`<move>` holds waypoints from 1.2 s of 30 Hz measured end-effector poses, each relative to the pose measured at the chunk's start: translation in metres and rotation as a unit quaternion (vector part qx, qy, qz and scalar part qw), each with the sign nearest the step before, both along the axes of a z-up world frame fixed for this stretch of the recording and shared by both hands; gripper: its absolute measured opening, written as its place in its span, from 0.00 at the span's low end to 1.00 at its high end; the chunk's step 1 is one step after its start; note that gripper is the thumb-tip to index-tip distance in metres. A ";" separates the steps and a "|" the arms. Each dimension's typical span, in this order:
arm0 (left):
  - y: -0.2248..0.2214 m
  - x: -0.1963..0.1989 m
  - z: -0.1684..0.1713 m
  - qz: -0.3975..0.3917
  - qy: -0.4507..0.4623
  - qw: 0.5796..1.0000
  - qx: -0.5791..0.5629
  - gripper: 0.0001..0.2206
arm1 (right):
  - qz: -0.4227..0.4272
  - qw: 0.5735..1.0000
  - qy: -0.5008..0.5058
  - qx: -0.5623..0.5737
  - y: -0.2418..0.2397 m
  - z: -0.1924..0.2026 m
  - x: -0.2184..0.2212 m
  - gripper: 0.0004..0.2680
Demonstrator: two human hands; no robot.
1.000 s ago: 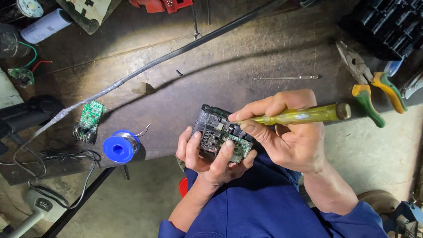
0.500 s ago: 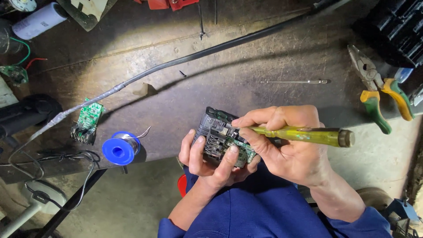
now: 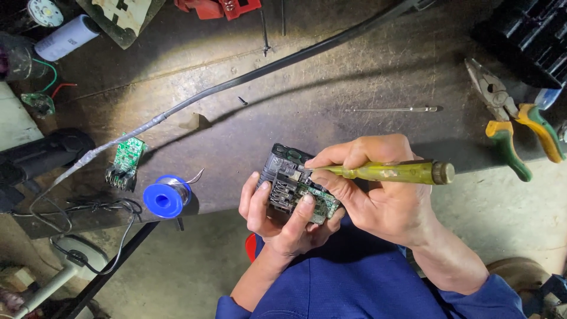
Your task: The person is inspecting a circuit board, rotating it for visual check, and using a screwdriver to probe or adjust components within its housing.
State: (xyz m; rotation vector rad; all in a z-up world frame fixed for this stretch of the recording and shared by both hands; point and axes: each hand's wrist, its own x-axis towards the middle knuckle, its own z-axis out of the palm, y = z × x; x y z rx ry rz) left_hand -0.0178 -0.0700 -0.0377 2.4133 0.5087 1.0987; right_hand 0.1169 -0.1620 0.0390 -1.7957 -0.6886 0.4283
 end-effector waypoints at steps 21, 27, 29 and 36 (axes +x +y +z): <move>0.025 -0.026 0.014 -0.135 0.016 0.984 -0.111 0.33 | -0.103 0.989 -0.091 0.050 -0.031 0.009 -0.006 0.10; 0.025 -0.048 0.009 -0.065 0.005 0.990 -0.121 0.36 | -0.162 0.985 -0.034 0.039 -0.057 -0.025 -0.014 0.07; 0.027 -0.050 0.009 -0.091 -0.001 0.988 -0.126 0.37 | -0.149 0.982 -0.039 0.105 -0.053 -0.034 -0.017 0.08; 0.033 -0.042 0.014 -0.083 0.026 0.993 -0.078 0.30 | -0.174 0.985 0.011 0.013 -0.052 -0.028 -0.020 0.09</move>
